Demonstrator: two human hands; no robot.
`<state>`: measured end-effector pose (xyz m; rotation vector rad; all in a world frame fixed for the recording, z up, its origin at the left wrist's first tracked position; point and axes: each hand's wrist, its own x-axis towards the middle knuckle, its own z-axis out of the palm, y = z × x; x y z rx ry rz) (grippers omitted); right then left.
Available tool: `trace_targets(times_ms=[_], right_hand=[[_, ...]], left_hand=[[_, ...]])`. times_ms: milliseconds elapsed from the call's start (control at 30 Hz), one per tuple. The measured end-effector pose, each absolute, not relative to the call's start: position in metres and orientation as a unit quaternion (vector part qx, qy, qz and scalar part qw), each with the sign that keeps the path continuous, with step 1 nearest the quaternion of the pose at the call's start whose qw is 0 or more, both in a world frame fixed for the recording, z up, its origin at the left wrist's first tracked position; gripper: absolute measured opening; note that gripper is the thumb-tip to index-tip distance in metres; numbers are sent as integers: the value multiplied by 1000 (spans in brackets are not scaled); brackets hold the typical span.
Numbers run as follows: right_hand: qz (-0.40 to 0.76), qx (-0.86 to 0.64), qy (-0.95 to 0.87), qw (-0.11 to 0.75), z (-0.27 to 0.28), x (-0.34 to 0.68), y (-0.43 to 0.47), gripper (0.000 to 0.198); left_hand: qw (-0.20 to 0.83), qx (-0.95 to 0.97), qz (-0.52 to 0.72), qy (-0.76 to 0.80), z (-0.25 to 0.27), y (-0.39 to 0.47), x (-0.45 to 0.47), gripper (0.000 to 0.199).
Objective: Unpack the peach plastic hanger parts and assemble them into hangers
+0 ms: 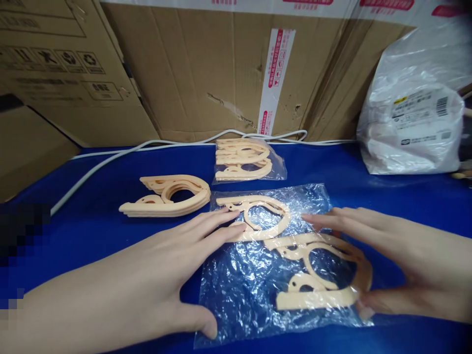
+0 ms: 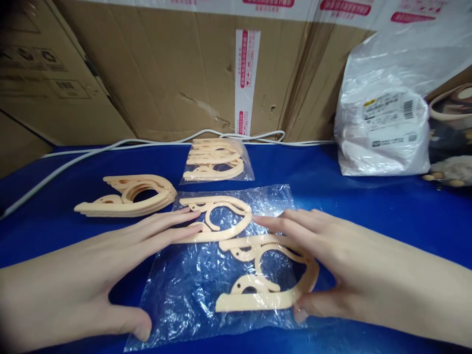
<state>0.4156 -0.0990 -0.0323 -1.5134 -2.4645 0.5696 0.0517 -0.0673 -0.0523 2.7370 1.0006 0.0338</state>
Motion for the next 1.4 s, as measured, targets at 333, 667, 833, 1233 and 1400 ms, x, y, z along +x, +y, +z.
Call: trace_targets(times_ms=[333,667,833,1233,1400], right_hand=[[267,-506,-820,23,-32,417,-92,81],[315,-472,-821,63,-33,401,-81,75],[280,-471,-836,41,-39,397,-79,81],[266,-454,-847,72,-44,384,-86,81],[262,-445,-853,75,-46,386,-85,80]], left_hand=[[138,923,35,357,-52,-73,63,105],[134,925,55,351,-52,-75,64,98],[123,927,57,350,-53,-74,66,98],[106,932,44,344,-53,-76,64,97],[90,935,43,341,-52,-78,63,96]])
